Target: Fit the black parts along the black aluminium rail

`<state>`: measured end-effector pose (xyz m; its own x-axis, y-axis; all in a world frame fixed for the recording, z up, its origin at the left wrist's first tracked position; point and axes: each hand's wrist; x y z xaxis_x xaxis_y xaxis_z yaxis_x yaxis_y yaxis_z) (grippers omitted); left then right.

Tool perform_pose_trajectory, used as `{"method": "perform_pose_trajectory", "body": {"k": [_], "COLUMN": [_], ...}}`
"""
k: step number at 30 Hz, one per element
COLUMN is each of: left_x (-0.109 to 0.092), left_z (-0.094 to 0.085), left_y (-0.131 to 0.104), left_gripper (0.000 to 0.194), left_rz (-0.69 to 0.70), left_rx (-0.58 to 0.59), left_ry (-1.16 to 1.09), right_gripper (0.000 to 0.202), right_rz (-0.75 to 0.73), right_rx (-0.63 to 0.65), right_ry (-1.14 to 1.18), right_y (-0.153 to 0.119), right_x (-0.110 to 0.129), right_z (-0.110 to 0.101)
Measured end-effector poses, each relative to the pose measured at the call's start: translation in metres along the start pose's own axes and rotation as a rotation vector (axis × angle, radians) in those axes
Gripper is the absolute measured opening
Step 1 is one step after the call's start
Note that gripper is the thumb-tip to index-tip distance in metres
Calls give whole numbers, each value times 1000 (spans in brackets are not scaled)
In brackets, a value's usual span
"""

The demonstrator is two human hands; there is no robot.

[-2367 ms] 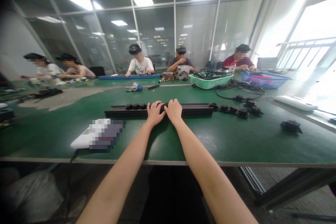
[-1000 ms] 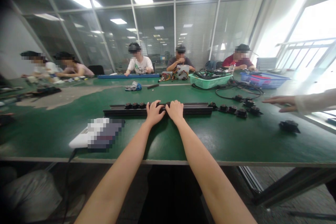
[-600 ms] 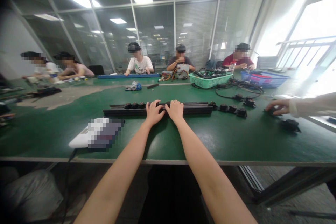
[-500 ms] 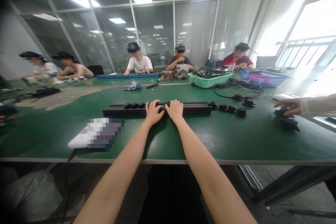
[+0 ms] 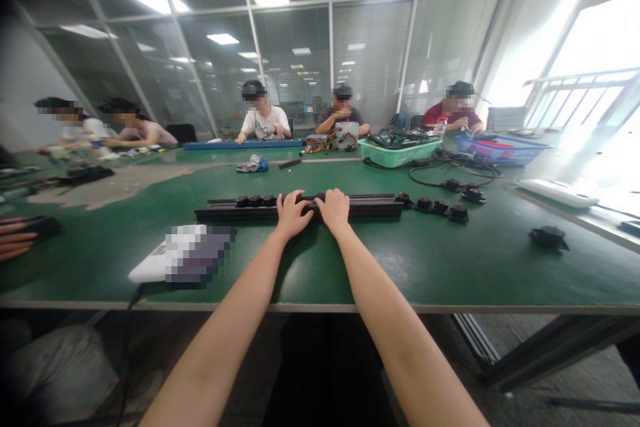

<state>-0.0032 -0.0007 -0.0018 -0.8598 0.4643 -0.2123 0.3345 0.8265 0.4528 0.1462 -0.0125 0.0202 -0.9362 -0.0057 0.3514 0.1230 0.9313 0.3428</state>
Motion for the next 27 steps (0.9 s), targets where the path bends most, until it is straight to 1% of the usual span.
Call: {"method": "perform_pose_trajectory", "body": {"k": [11,17,27], "left_x": [-2,-2,-1], "left_z": [-2,-3,-1], "left_y": [-1,-1,0], "left_gripper": [24,24,24], "left_rz": [-7,-5,-2], "left_rx": [3,9,3], "left_ry": [8,0,-3], "right_gripper": [32,31,32], "right_rz": [9,10,16], "right_rx": [4,-16,-19], "right_ry": [-21,-17,-17], "right_y": [-2,-1,-1], "right_x": [1,0,-1], "right_z": [-1,-1,-1]}}
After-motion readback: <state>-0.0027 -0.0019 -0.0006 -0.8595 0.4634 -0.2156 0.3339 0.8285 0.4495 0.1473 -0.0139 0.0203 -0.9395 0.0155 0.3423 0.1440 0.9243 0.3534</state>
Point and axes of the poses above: each hand's wrist, its own y-axis towards the middle knuckle, its own z-axis out of the palm, x = y × z, and after that the axes turned 7 degrees about x, right-handed
